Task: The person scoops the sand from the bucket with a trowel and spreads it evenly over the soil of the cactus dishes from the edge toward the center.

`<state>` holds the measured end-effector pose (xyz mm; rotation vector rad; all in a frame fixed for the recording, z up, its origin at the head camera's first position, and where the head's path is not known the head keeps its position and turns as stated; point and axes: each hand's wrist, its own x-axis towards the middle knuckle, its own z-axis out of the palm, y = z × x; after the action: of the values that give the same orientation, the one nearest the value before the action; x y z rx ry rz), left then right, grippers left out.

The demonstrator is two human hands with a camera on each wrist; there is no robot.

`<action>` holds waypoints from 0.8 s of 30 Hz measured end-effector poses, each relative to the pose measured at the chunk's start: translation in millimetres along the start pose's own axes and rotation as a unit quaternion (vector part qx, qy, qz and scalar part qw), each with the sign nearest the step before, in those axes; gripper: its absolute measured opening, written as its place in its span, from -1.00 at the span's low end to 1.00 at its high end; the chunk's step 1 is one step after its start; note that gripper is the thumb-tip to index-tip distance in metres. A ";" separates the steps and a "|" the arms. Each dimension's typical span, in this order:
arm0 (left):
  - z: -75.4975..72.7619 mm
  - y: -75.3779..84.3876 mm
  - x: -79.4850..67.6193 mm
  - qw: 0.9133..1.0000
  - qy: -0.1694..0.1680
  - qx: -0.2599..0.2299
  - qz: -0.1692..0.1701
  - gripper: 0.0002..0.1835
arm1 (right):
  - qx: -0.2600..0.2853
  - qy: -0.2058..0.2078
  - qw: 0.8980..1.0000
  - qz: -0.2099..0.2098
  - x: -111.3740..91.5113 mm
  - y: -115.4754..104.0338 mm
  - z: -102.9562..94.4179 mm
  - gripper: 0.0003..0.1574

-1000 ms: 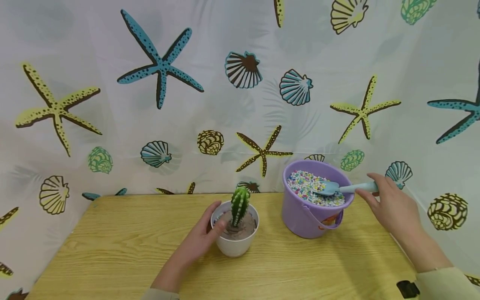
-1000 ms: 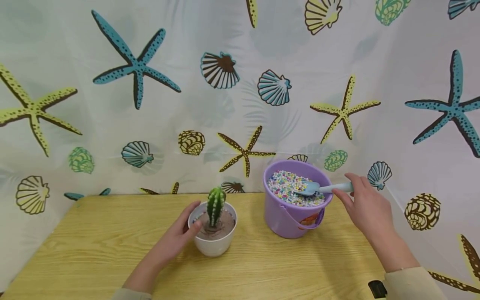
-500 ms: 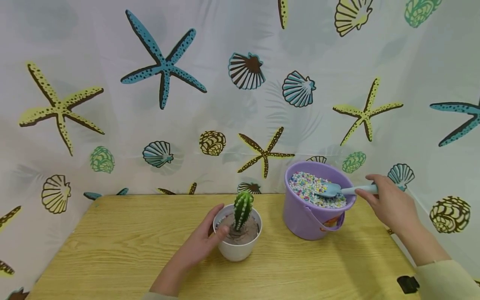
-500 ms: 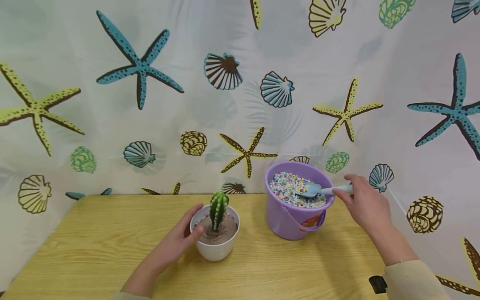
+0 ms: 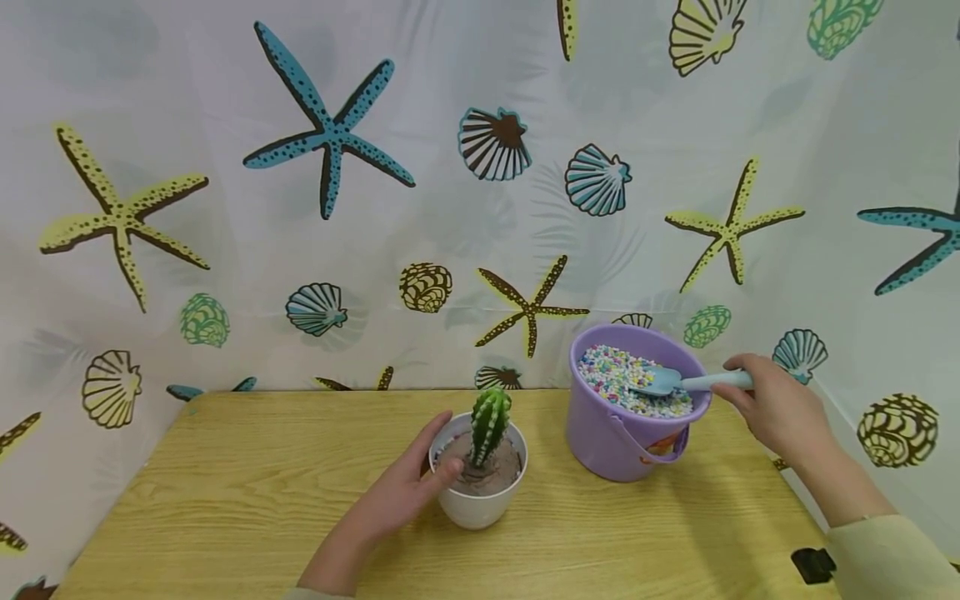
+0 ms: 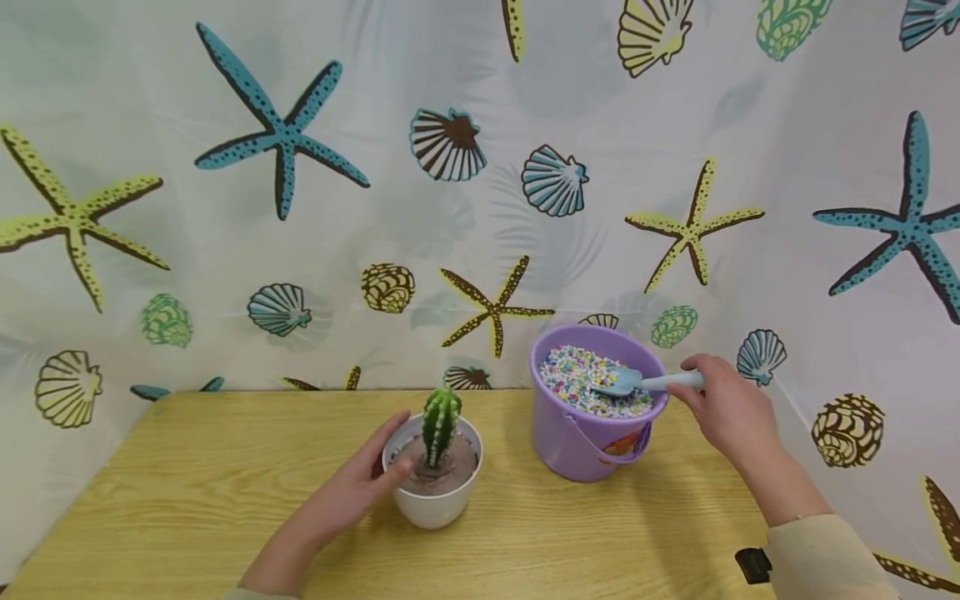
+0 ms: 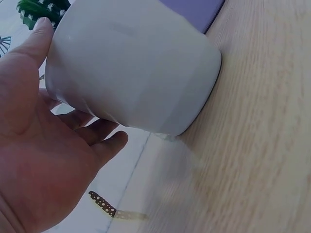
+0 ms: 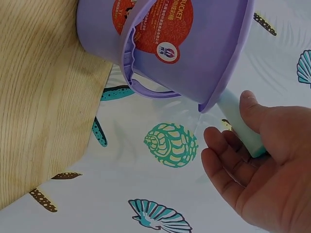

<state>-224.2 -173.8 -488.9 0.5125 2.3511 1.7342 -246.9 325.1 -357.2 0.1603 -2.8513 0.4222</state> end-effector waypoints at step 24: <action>6.5 14.5 6.4 0.996 -0.012 0.082 -0.016 0.50 | -0.023 -0.038 0.999 -0.004 9.7 -10.3 -10.4 -0.49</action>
<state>-225.5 -161.8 -476.7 0.5132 2.4841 1.5214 -252.4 317.7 -342.2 0.1824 -2.9317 0.3545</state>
